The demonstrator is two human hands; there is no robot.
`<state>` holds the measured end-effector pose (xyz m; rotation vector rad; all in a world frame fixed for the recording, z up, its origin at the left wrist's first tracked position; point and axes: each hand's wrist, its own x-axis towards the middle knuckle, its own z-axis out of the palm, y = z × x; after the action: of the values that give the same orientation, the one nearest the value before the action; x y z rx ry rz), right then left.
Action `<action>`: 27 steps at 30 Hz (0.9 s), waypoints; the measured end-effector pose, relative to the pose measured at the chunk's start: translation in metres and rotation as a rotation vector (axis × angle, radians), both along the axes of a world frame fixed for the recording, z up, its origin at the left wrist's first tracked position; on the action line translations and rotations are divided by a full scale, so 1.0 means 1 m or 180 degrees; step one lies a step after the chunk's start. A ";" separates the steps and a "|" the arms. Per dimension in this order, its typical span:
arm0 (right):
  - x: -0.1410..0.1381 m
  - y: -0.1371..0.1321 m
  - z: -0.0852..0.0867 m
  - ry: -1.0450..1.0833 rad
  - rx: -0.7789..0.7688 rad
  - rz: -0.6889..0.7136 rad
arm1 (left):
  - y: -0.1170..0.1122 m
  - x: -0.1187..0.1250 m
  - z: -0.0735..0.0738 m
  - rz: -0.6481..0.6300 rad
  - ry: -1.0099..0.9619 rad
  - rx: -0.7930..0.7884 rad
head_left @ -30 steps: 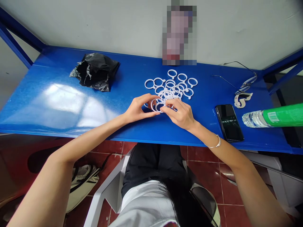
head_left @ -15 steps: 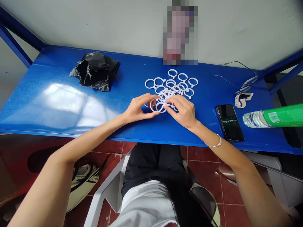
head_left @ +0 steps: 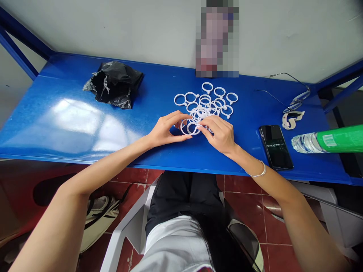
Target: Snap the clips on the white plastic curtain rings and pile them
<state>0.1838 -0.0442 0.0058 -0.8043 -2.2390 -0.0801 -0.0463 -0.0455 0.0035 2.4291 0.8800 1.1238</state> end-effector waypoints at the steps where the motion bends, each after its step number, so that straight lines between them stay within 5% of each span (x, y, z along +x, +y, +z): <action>1: 0.000 0.000 0.000 0.0000 0.0025 -0.0002 | 0.000 0.000 0.000 0.0002 0.0012 -0.0016; 27: 0.001 0.002 -0.002 -0.0259 -0.0035 0.0009 | 0.002 0.000 -0.005 0.0021 0.0085 0.0276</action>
<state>0.1852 -0.0420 0.0041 -0.8170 -2.3189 -0.1009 -0.0462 -0.0437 -0.0015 2.5182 0.8650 1.1570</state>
